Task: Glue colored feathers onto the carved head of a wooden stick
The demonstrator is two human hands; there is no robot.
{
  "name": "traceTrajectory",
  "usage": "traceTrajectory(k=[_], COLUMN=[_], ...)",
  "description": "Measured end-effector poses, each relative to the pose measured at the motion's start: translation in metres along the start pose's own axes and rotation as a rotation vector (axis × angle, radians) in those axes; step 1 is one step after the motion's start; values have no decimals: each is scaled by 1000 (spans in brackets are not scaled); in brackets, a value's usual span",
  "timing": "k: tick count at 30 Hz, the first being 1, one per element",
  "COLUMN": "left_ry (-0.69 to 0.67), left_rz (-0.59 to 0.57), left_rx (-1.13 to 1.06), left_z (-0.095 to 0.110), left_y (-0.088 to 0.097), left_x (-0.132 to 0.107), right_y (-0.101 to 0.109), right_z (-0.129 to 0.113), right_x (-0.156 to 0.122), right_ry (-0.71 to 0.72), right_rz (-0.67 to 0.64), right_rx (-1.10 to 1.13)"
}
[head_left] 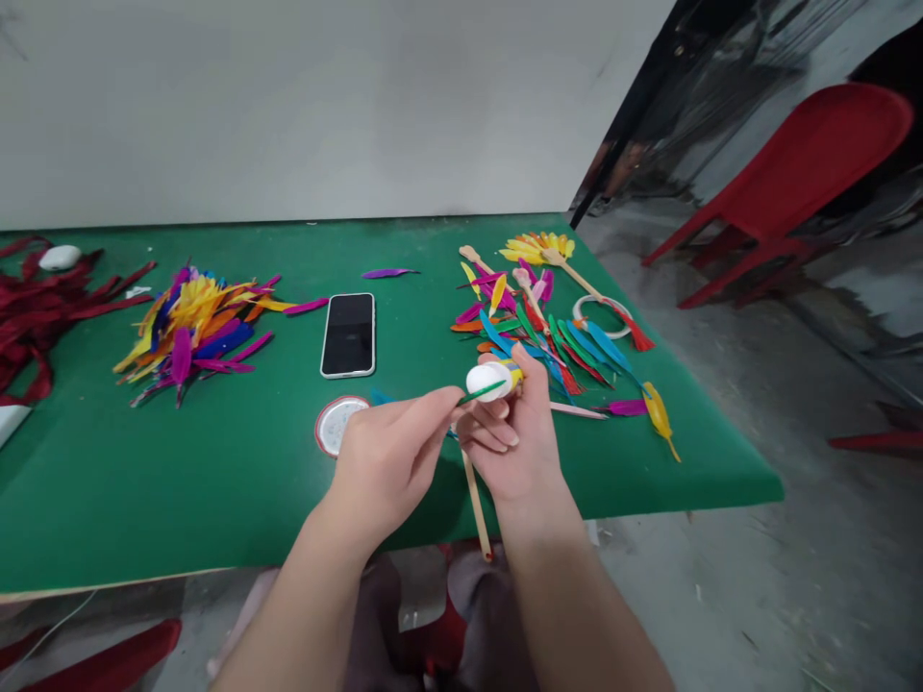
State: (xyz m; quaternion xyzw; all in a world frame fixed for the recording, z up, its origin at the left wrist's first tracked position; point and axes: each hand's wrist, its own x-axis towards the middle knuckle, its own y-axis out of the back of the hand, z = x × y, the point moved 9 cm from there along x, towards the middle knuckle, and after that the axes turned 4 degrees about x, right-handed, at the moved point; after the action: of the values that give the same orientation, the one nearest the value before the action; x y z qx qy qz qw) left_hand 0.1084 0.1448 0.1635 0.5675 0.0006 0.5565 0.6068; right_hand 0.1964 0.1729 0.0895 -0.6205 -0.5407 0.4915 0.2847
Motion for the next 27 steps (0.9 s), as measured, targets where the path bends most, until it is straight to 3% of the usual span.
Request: traceTrajectory(k=[4,8,27], left_ry=[7,-39,-14], left_rz=[43,-19,21], left_rx=[2,-1,-46], left_z=[-1,2,-3], left_y=[4,0,-1], left_x=[0,1,0], right_y=[-2,3,5], right_z=[2,3,8], right_x=[0,0,1], right_ry=[-26,-29,-79], right_rz=[-21,26,38], right_rx=[-1,14,93])
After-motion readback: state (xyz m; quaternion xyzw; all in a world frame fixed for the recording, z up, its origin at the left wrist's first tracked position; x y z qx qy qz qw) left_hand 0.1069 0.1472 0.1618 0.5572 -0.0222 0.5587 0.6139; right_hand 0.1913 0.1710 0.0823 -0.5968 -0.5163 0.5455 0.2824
